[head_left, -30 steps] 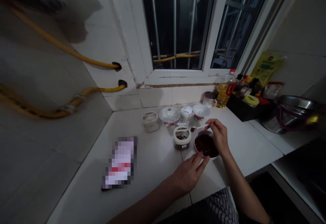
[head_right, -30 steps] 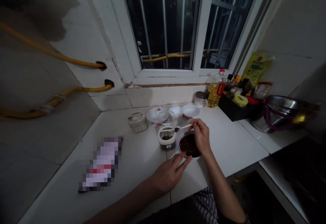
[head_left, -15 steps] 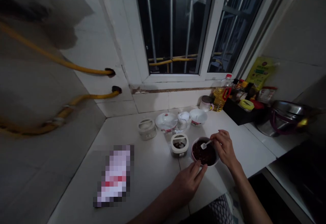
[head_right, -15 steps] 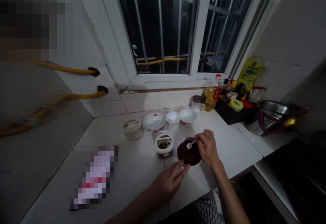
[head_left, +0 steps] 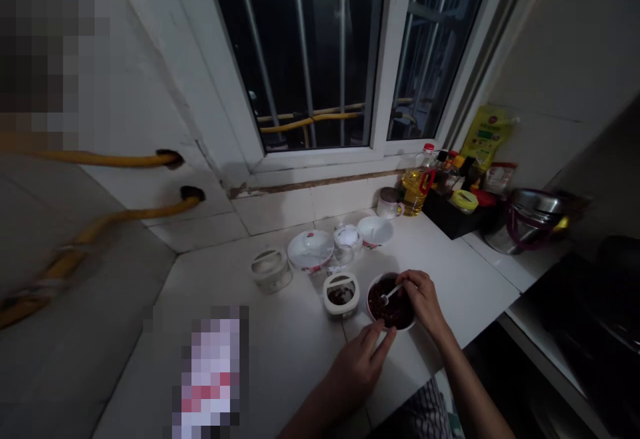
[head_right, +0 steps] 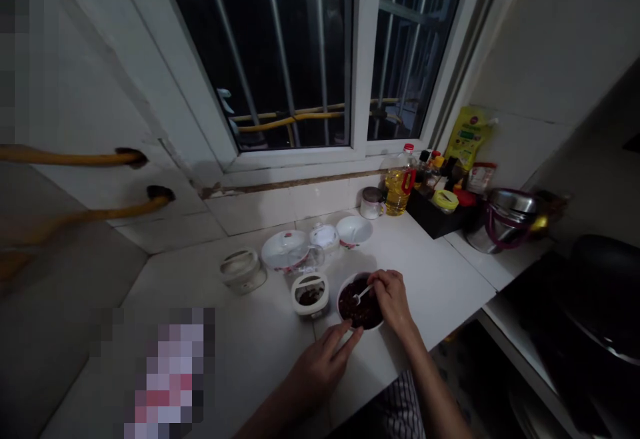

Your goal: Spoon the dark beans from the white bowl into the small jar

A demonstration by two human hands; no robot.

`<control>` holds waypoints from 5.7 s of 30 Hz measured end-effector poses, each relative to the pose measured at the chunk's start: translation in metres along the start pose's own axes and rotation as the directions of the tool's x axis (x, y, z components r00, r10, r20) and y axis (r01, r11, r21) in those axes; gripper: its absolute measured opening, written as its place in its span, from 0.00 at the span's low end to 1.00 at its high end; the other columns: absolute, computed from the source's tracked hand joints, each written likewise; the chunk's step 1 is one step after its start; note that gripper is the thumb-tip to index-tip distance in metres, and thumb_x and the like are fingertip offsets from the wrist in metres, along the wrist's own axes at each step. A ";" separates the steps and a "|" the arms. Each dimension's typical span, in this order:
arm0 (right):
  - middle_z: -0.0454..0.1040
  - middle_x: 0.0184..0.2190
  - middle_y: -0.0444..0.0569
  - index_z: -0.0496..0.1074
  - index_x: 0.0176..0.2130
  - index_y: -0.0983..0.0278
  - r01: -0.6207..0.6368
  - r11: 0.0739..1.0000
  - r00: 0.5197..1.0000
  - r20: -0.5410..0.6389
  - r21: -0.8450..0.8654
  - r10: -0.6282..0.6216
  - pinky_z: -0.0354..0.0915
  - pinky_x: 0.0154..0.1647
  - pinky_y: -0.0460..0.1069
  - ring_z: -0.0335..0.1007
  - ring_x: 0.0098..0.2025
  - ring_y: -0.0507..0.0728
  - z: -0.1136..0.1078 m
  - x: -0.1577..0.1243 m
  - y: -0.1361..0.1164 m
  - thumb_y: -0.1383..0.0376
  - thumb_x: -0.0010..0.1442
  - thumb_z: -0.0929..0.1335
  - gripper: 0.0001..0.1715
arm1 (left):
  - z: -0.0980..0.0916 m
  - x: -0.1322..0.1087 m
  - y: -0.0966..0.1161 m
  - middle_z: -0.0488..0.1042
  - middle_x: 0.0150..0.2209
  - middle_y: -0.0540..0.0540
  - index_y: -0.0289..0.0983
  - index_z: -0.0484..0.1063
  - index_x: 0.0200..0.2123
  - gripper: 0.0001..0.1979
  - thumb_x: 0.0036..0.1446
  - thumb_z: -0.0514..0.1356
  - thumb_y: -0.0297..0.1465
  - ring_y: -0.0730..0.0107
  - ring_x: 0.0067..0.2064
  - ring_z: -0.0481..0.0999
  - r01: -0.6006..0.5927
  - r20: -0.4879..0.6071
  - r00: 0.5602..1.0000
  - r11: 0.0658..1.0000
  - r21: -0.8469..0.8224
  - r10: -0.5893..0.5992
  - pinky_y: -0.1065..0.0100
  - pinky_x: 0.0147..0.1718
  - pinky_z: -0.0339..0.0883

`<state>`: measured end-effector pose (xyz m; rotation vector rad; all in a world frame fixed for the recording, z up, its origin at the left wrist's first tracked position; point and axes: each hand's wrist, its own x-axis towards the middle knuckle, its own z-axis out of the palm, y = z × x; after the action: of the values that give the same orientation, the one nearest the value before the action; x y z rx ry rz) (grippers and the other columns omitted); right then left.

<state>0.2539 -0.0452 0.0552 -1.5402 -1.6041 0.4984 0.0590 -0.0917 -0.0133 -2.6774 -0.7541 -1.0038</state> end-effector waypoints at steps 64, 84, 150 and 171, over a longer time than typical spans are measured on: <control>0.73 0.18 0.43 0.72 0.28 0.59 0.240 0.969 0.959 0.141 0.064 -0.247 0.57 0.51 0.57 0.68 0.33 0.58 0.003 0.017 0.000 0.68 0.56 0.60 0.13 | -0.002 0.001 0.002 0.74 0.47 0.31 0.22 0.64 0.56 0.20 0.63 0.45 0.20 0.59 0.49 0.75 -0.075 0.047 0.996 0.997 0.015 0.074 0.63 0.47 0.72; 0.68 0.12 0.43 0.71 0.21 0.63 -0.205 0.825 0.975 0.038 0.527 0.218 0.58 0.26 0.48 0.63 0.20 0.53 0.001 0.021 0.004 0.63 0.43 0.64 0.07 | -0.002 0.003 0.002 0.76 0.45 0.31 0.21 0.67 0.52 0.19 0.61 0.47 0.19 0.58 0.46 0.76 -0.086 -0.059 0.994 0.996 0.036 0.088 0.63 0.45 0.73; 0.71 0.22 0.44 0.70 0.30 0.59 0.397 0.914 0.900 -0.159 -0.085 -0.405 0.57 0.52 0.59 0.66 0.30 0.57 -0.001 0.017 -0.008 0.68 0.60 0.59 0.13 | -0.002 -0.003 -0.001 0.76 0.45 0.30 0.20 0.66 0.54 0.19 0.61 0.49 0.20 0.59 0.47 0.76 -0.079 -0.018 0.997 0.997 0.010 0.079 0.63 0.46 0.73; 0.66 0.13 0.42 0.72 0.22 0.63 -0.215 0.856 0.974 0.042 0.471 0.221 0.56 0.25 0.47 0.61 0.20 0.53 0.004 0.021 -0.001 0.63 0.45 0.64 0.08 | -0.005 -0.003 0.000 0.76 0.46 0.30 0.20 0.66 0.54 0.19 0.62 0.48 0.20 0.59 0.47 0.76 -0.076 0.004 0.997 0.997 0.011 0.076 0.63 0.47 0.73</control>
<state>0.2522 -0.0241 0.0600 -1.3422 -1.1799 0.9297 0.0540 -0.0944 -0.0115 -2.6774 -0.6517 -0.9746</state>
